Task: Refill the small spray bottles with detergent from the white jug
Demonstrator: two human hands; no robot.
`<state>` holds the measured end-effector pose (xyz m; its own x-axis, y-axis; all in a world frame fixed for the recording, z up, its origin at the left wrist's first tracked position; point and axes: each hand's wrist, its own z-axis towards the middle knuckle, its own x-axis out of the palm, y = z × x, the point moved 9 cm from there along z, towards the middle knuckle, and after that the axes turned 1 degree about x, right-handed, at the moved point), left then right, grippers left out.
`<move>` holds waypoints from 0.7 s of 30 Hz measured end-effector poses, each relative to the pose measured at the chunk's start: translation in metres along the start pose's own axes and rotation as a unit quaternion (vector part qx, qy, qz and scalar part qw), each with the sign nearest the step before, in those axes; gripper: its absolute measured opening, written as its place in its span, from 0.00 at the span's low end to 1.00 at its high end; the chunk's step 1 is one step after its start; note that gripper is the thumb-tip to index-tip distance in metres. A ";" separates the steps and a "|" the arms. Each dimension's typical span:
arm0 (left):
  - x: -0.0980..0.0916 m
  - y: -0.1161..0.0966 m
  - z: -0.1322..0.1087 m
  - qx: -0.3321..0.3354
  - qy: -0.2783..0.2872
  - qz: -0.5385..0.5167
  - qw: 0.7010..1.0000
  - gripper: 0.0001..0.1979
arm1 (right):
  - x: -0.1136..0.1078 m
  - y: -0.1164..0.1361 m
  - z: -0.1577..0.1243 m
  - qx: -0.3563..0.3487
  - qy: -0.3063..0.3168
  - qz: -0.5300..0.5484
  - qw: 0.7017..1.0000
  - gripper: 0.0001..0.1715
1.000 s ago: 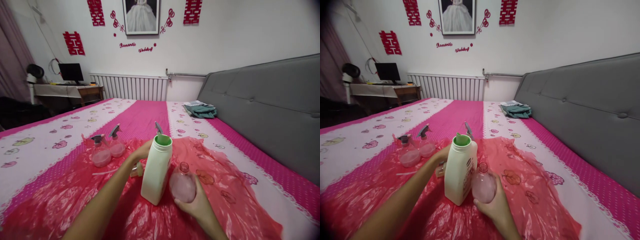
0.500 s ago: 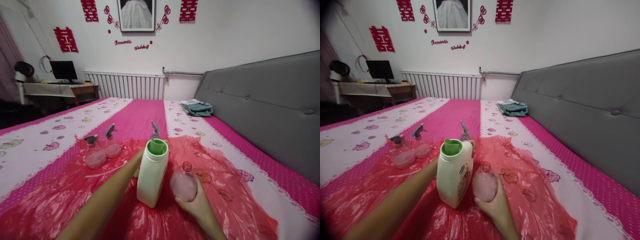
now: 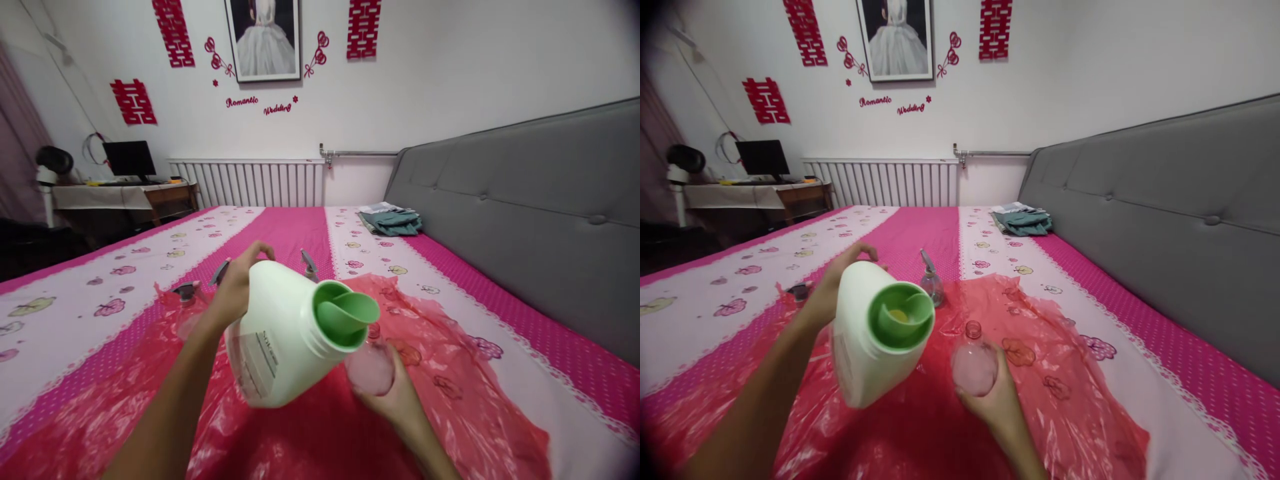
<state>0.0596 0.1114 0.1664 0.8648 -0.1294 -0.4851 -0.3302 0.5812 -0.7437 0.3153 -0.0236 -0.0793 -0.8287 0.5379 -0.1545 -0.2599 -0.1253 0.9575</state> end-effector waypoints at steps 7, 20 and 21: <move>-0.035 0.020 -0.018 -0.096 -0.053 0.288 0.951 0.19 | -0.007 0.052 0.058 -0.036 0.033 -0.033 0.998 0.52; -0.032 0.052 -0.030 -0.175 -0.077 0.390 0.901 0.20 | 0.032 0.066 0.115 -0.054 0.143 -0.010 0.988 0.57; -0.031 0.051 -0.032 -0.178 -0.075 0.398 0.897 0.20 | 0.032 0.062 0.114 -0.053 0.150 -0.011 0.987 0.58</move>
<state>0.0040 0.1193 0.1291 0.3327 0.3371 -0.8807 -0.9427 0.1440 -0.3010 0.3290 0.0814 0.0034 -0.9276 0.2725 -0.2556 -0.3171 -0.2123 0.9244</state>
